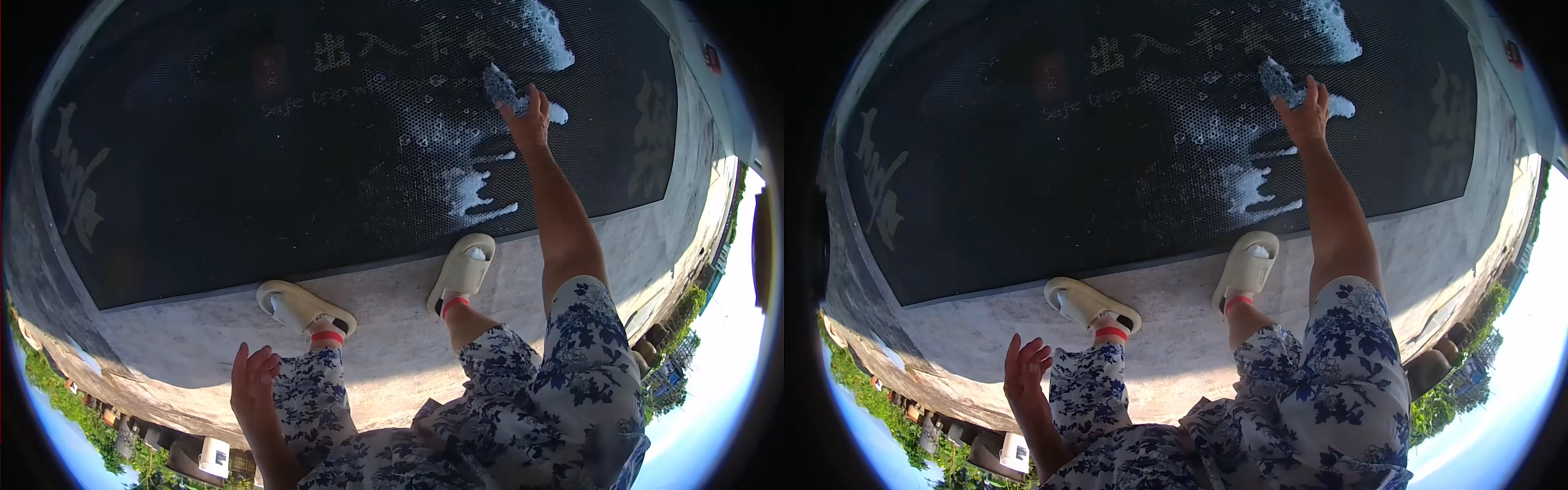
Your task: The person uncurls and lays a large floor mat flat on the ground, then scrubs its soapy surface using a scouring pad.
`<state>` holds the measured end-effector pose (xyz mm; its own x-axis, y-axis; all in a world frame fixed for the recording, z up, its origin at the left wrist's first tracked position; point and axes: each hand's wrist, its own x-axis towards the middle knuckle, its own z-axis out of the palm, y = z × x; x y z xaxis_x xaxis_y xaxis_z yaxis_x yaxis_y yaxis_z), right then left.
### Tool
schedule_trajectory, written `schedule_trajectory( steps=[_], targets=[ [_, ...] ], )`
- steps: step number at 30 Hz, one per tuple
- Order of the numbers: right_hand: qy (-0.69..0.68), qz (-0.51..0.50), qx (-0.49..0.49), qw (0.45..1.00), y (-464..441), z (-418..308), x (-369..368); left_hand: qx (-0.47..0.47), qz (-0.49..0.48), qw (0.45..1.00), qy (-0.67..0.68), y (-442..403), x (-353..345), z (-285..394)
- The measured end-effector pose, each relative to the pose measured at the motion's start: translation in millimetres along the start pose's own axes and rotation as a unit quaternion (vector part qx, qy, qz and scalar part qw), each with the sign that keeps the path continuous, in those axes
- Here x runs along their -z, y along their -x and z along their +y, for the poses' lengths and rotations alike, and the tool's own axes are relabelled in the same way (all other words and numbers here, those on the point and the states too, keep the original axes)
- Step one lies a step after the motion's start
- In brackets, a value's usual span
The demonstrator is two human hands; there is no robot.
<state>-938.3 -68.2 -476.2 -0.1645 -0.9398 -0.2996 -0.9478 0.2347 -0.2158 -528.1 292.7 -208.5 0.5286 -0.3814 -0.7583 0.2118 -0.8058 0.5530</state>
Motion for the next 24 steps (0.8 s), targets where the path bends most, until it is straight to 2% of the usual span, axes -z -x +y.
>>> schedule_trajectory(
  steps=[1, 2, 3, 4, 5, 7, 8, 9, 10, 11, 13, 14, 15, 17, 18, 20, 22, 24],
  targets=[
    [-0.012, 0.021, 0.008, 1.000, -12.4, -12.0, -14.5, -0.008, 0.000, 1.000, -0.024, -1.1, 1.0, 6.1],
    [0.034, 0.025, 0.012, 0.999, -22.0, -21.3, -28.0, -0.007, -0.002, 0.999, -0.034, -1.5, 5.0, 9.7],
    [0.079, 0.032, 0.016, 0.996, -29.9, -27.9, -38.3, -0.027, 0.004, 0.999, -0.018, -1.5, 6.0, 13.6],
    [0.081, 0.088, 0.048, 0.992, -30.4, -33.7, -48.9, -0.032, 0.020, 0.999, -0.011, -2.0, 4.1, 21.8],
    [0.079, 0.089, 0.047, 0.992, -34.6, -39.9, -55.7, -0.035, 0.036, 0.999, -0.004, 1.0, 2.1, 30.7],
    [0.098, 0.109, -0.020, 0.989, -40.3, -59.9, -58.4, -0.045, 0.039, 0.995, 0.085, 6.0, 8.5, 33.5],
    [0.098, 0.152, 0.027, 0.983, -35.1, -63.4, -64.5, -0.066, -0.021, 0.990, 0.121, 8.0, 17.4, 35.5],
    [0.090, 0.147, 0.075, 0.982, -23.4, -69.5, -68.4, -0.086, -0.077, 0.980, 0.159, 10.5, 20.5, 39.4],
    [0.098, 0.136, 0.173, 0.971, -7.1, -70.8, -74.4, -0.111, -0.058, 0.983, 0.131, 11.3, 17.1, 41.2],
    [0.099, 0.083, 0.266, 0.955, 15.2, -72.8, -79.1, -0.130, -0.032, 0.987, 0.090, 11.2, 12.6, 44.7],
    [0.048, -0.039, 0.456, 0.888, 73.6, -73.0, -95.4, -0.156, -0.010, 0.986, 0.060, 8.1, 12.9, 44.5],
    [0.034, -0.089, 0.515, 0.852, 105.6, -69.5, -108.1, -0.133, 0.072, 0.987, 0.057, 7.3, 7.9, 41.5],
    [0.025, -0.081, 0.518, 0.851, 101.1, -70.4, -114.2, -0.142, 0.079, 0.985, 0.053, 9.0, 4.9, 44.9],
    [0.051, -0.054, 0.665, 0.743, 94.4, -61.1, -124.6, -0.181, 0.109, 0.977, -0.011, 10.4, -2.5, 52.1],
    [0.049, -0.018, 0.660, 0.750, 66.4, -64.8, -115.9, -0.179, 0.099, 0.979, -0.018, 9.2, 1.6, 52.0],
    [0.103, 0.060, 0.554, 0.824, -4.2, -64.2, -90.6, -0.175, 0.103, 0.979, -0.032, 5.4, 4.6, 51.8],
    [0.131, 0.162, 0.484, 0.850, -66.0, -51.9, -72.5, -0.158, 0.109, 0.980, -0.051, -0.3, -0.5, 55.8],
    [0.136, 0.210, 0.265, 0.931, -118.8, -39.8, -52.8, -0.147, 0.096, 0.983, -0.044, -4.9, 1.5, 54.8]
  ],
)
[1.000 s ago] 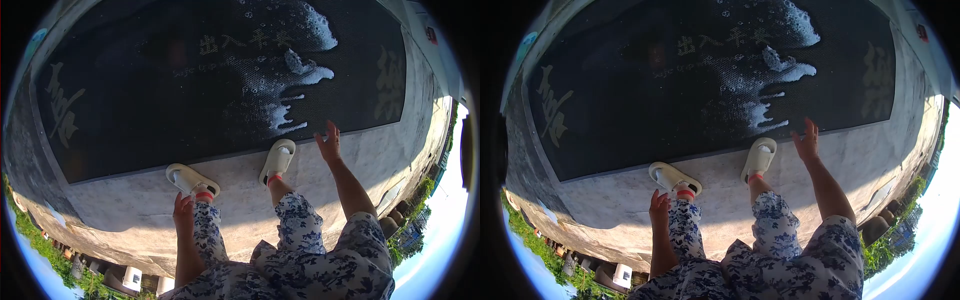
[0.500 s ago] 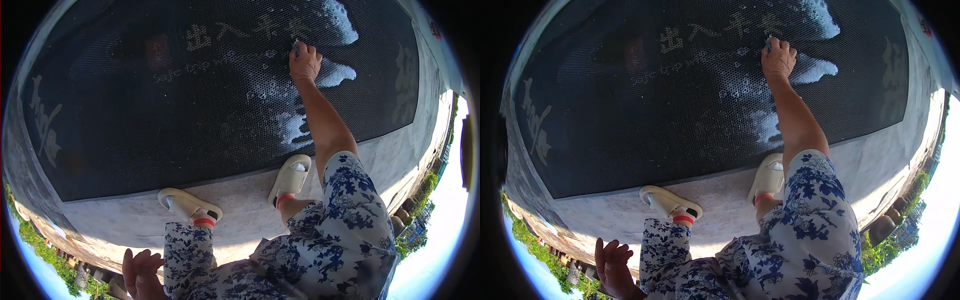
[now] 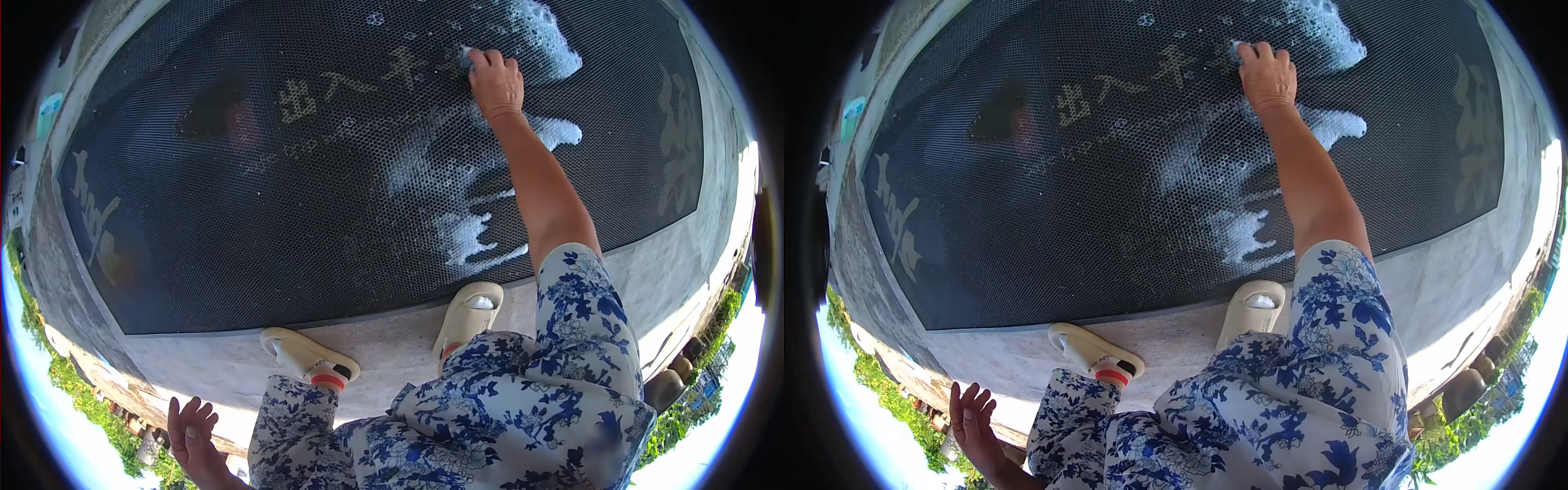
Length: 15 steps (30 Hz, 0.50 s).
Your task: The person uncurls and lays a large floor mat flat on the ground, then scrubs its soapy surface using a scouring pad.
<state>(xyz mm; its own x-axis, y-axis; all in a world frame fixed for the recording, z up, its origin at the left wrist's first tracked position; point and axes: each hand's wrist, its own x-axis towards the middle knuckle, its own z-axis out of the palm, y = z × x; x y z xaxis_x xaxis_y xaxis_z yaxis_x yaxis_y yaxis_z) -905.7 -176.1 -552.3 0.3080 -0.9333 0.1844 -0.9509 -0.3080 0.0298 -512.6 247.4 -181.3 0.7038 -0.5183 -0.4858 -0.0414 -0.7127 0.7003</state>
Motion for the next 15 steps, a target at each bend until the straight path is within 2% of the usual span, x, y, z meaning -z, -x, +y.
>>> schedule_trajectory(
  steps=[1, 3, 4, 6, 7, 8, 10, 13, 15],
  targets=[
    [-0.006, -0.014, -0.079, 0.997, -14.3, 8.2, 3.1, 0.011, -0.013, 1.000, 0.011, -3.0, -0.8, -2.4],
    [-0.041, -0.006, -0.090, 0.995, -7.3, -13.7, 8.8, 0.030, -0.002, 1.000, -0.002, -6.2, 0.1, -1.6],
    [-0.080, -0.040, -0.058, 0.994, 8.8, -30.3, 13.5, 0.031, -0.009, 0.999, 0.008, -9.7, -2.2, -1.2],
    [-0.172, -0.089, 0.088, 0.977, 76.3, -83.9, 30.7, 0.015, -0.024, 0.999, 0.022, -15.1, -14.0, 2.9],
    [-0.183, -0.154, 0.180, 0.954, 118.4, -112.9, 40.7, 0.016, -0.020, 0.999, 0.023, -15.6, -20.0, 3.8],
    [-0.228, -0.111, 0.284, 0.925, 170.0, -135.9, 40.6, 0.014, -0.022, 0.999, 0.023, -17.5, -23.0, 5.4],
    [-0.296, -0.091, 0.419, 0.854, 188.9, -143.3, 52.9, 0.021, -0.018, 1.000, 0.004, -17.1, -19.2, 5.7],
    [-0.210, -0.029, 0.400, 0.892, 94.0, -116.5, 9.6, 0.058, -0.020, 0.998, -0.001, -19.7, -12.6, -4.7],
    [-0.116, 0.009, 0.268, 0.956, 11.1, -96.5, -5.3, 0.066, -0.025, 0.997, -0.004, -17.7, -5.2, -8.7]
  ],
)
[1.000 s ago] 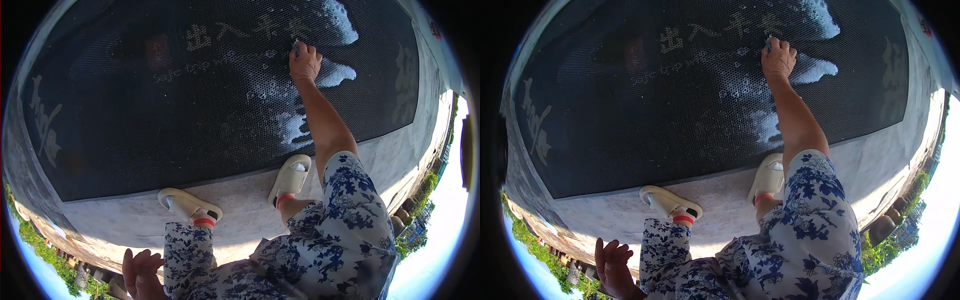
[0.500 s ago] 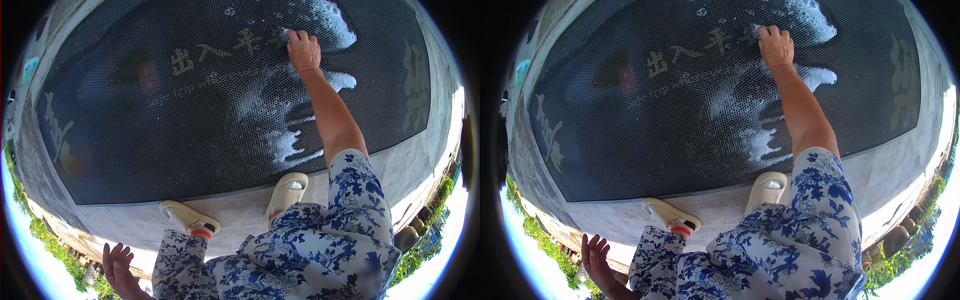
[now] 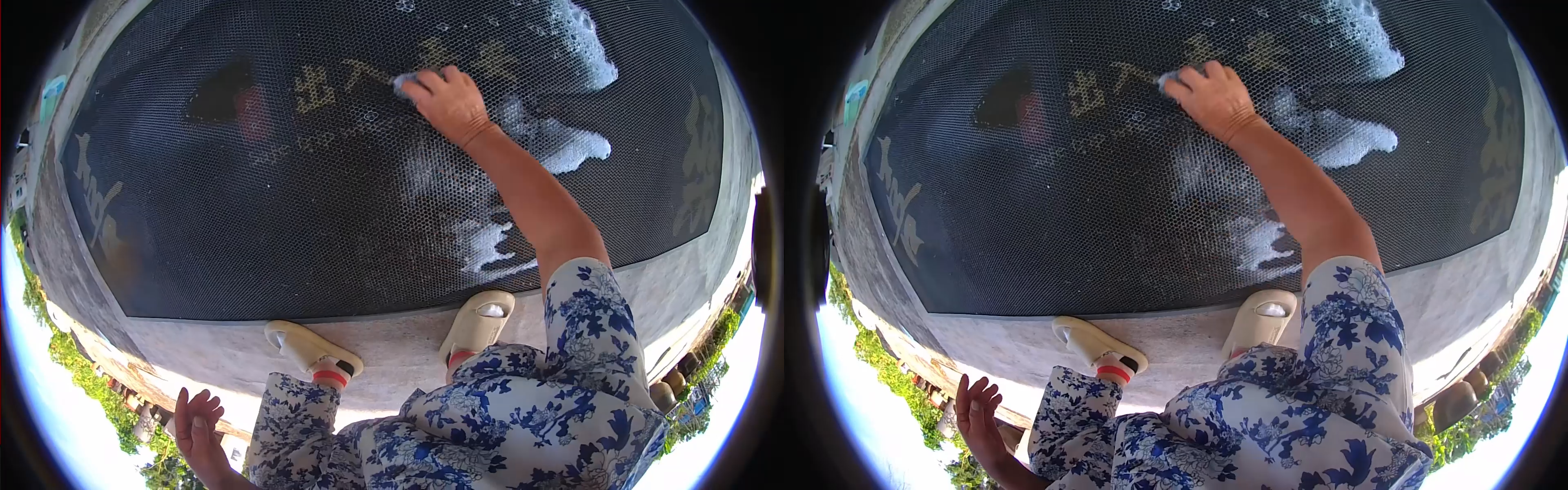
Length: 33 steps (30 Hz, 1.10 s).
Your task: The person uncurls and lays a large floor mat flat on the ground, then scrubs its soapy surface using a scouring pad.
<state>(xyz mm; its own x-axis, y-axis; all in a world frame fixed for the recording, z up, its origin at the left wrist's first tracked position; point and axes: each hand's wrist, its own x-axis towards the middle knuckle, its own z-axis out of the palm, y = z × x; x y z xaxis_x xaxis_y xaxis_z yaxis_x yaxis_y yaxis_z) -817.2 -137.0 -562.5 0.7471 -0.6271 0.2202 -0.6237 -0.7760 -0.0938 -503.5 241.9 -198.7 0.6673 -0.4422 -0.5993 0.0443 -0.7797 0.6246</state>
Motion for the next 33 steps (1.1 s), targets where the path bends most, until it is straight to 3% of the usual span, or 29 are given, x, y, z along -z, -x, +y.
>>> schedule_trajectory(
  steps=[2, 3, 5, 6, 7, 10, 11, 13, 15, 16, 17, 20, 22, 23, 25, 27, 28, 30, 32, 33],
  targets=[
    [0.108, 0.038, -0.178, 0.977, -44.8, 62.1, -12.8, -0.022, 0.011, 1.000, 0.013, 7.7, 6.2, -1.3],
    [0.103, 0.040, -0.171, 0.979, -54.5, 52.0, -13.8, -0.014, 0.020, 1.000, 0.019, 14.1, 13.8, -2.9],
    [0.065, 0.010, -0.290, 0.955, -65.2, 40.0, -6.1, -0.022, 0.052, 0.998, 0.024, 24.8, 23.0, -10.1],
    [0.032, -0.014, -0.240, 0.970, -53.0, 14.1, -2.5, -0.034, 0.080, 0.996, 0.022, 28.4, 25.5, -11.8],
    [-0.026, -0.052, -0.178, 0.982, -31.6, -25.4, 4.1, -0.076, 0.039, 0.996, -0.016, 33.9, 24.8, -3.0],
    [-0.155, -0.117, 0.108, 0.975, 59.3, -140.9, 10.1, -0.085, 0.025, 0.996, 0.010, 43.1, 26.5, -7.0],
    [-0.161, -0.118, 0.111, 0.974, 57.9, -144.4, 6.0, -0.081, 0.029, 0.996, 0.008, 46.5, 29.7, -9.3],
    [-0.206, -0.062, 0.281, 0.935, 43.9, -132.6, -4.3, -0.064, 0.016, 0.997, 0.028, 50.0, 32.9, -19.0],
    [-0.114, -0.023, 0.215, 0.970, -17.7, -100.8, -20.6, -0.046, 0.026, 0.998, 0.033, 55.9, 32.8, -24.3],
    [-0.069, -0.048, 0.114, 0.990, -51.9, -79.7, -29.5, -0.038, 0.032, 0.998, 0.036, 61.4, 34.6, -25.1],
    [0.002, 0.016, 0.057, 0.998, -81.6, -51.8, -42.1, -0.038, 0.039, 0.998, 0.040, 66.1, 36.1, -28.3],
    [0.066, 0.022, -0.153, 0.986, -131.2, -22.8, -52.3, -0.045, 0.075, 0.996, 0.018, 77.7, 35.0, -27.9],
    [0.015, 0.027, -0.155, 0.987, -119.0, -67.1, -44.2, -0.076, 0.077, 0.993, 0.054, 85.1, 44.4, -37.1],
    [-0.030, -0.071, -0.105, 0.991, -103.1, -109.6, -31.5, -0.090, 0.080, 0.989, 0.088, 85.6, 45.8, -41.2],
    [-0.104, -0.090, 0.138, 0.981, -34.8, -189.8, -20.7, -0.107, 0.082, 0.983, 0.123, 85.4, 46.0, -42.9],
    [-0.224, -0.068, 0.292, 0.927, 23.8, -244.7, -17.6, -0.100, 0.086, 0.984, 0.119, 85.3, 42.1, -37.5],
    [-0.222, -0.078, 0.382, 0.894, 30.5, -254.2, -15.6, -0.098, 0.081, 0.985, 0.116, 85.6, 40.4, -35.3],
    [-0.254, -0.039, 0.430, 0.865, -6.2, -239.0, -41.9, -0.087, 0.088, 0.985, 0.118, 86.6, 40.2, -35.7],
    [-0.166, 0.007, 0.333, 0.928, -83.5, -207.3, -57.0, -0.071, 0.079, 0.988, 0.114, 87.8, 40.8, -42.2],
    [-0.095, -0.051, 0.237, 0.966, -123.5, -187.1, -62.8, -0.059, 0.084, 0.988, 0.116, 88.0, 39.3, -43.0]
  ],
)
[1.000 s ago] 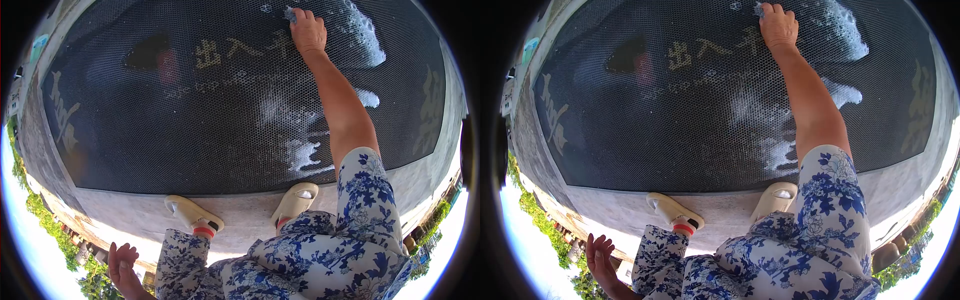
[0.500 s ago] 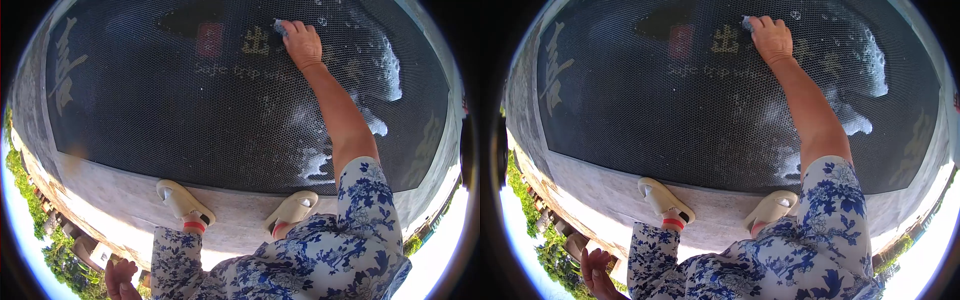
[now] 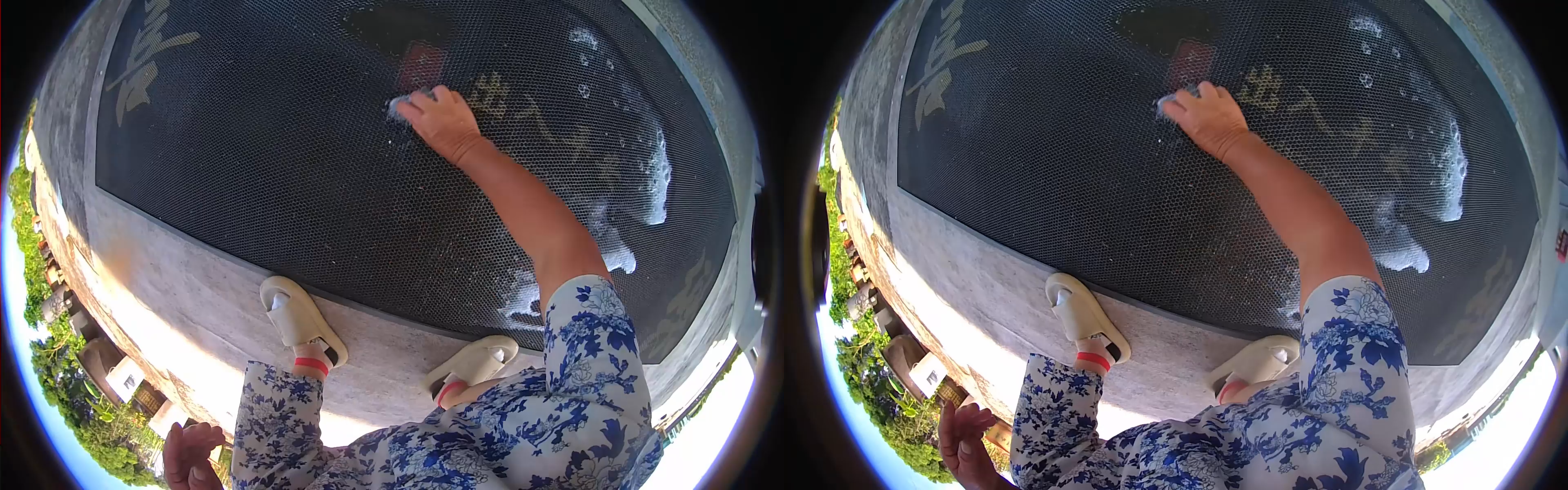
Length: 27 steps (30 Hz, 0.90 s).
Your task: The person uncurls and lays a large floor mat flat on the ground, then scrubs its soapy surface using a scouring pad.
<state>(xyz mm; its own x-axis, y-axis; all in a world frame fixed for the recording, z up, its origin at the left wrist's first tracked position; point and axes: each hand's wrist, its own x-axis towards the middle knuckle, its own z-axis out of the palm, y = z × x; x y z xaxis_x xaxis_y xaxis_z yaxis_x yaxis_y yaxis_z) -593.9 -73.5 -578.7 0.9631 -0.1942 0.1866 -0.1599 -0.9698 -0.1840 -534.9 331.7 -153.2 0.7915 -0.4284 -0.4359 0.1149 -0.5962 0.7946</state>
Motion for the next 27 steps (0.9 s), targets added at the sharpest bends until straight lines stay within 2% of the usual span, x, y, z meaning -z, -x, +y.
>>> schedule_trajectory(
  steps=[3, 5, 7, 9, 11, 12, 14, 16, 18, 19, 20, 21, 22, 23, 25, 26, 27],
  targets=[
    [0.133, 0.008, -0.199, 0.971, -44.3, 75.3, 1.9, 0.008, 0.027, 1.000, 0.005, 5.5, 5.3, -5.4],
    [0.079, 0.050, -0.365, 0.926, -56.8, 67.1, -2.4, 0.020, 0.054, 0.998, 0.017, 11.1, 4.9, -3.1],
    [0.047, 0.002, -0.288, 0.956, -59.0, 11.2, -2.9, 0.032, 0.046, 0.998, 0.025, 15.7, 8.3, -3.7],
    [-0.048, -0.025, -0.128, 0.990, -33.0, -61.5, -15.2, 0.045, 0.057, 0.997, 0.032, 17.6, 8.7, -0.1],
    [-0.131, -0.048, 0.030, 0.990, 6.5, -121.5, -15.0, 0.057, 0.085, 0.994, 0.022, 16.3, 7.9, 3.2],
    [-0.130, -0.047, 0.032, 0.990, 4.1, -116.1, -16.1, 0.043, 0.082, 0.995, 0.027, 15.4, 9.8, 2.7],
    [-0.165, 0.021, 0.226, 0.960, 4.9, -90.1, -22.1, 0.054, 0.089, 0.994, 0.017, 14.2, 11.3, 4.4],
    [-0.059, 0.037, 0.054, 0.996, -37.9, -27.8, -23.6, 0.076, 0.101, 0.992, -0.001, 10.8, 9.4, 5.5],
    [0.070, 0.015, -0.049, 0.996, -71.5, 30.9, -21.0, 0.084, 0.108, 0.991, 0.005, 8.7, 11.1, 0.6],
    [0.080, 0.003, -0.099, 0.992, -82.8, 53.8, -20.2, 0.087, 0.111, 0.990, 0.016, 10.0, 13.4, -2.3],
    [0.039, 0.027, -0.194, 0.980, -94.2, 70.3, -14.7, 0.087, 0.114, 0.989, 0.030, 11.1, 17.6, -8.6],
    [-0.018, 0.151, -0.298, 0.942, -104.2, 85.1, -13.8, 0.089, 0.118, 0.988, 0.046, 13.2, 22.7, -14.4],
    [-0.054, 0.193, -0.389, 0.899, -112.8, 96.2, -8.8, 0.095, 0.121, 0.986, 0.060, 10.8, 22.9, -17.2],
    [-0.013, 0.173, -0.407, 0.897, -112.2, 115.7, -20.4, 0.099, 0.122, 0.985, 0.069, 10.4, 25.5, -20.3],
    [0.063, 0.062, -0.503, 0.860, -129.3, 95.7, -15.3, 0.101, 0.127, 0.983, 0.083, 13.6, 30.0, -26.0],
    [0.060, 0.061, -0.500, 0.862, -142.6, 84.5, -24.2, 0.101, 0.127, 0.983, 0.088, 13.4, 31.6, -27.8],
    [0.067, 0.067, -0.454, 0.886, -154.6, 69.3, -36.1, 0.103, 0.130, 0.982, 0.093, 12.6, 32.9, -29.4]
  ],
)
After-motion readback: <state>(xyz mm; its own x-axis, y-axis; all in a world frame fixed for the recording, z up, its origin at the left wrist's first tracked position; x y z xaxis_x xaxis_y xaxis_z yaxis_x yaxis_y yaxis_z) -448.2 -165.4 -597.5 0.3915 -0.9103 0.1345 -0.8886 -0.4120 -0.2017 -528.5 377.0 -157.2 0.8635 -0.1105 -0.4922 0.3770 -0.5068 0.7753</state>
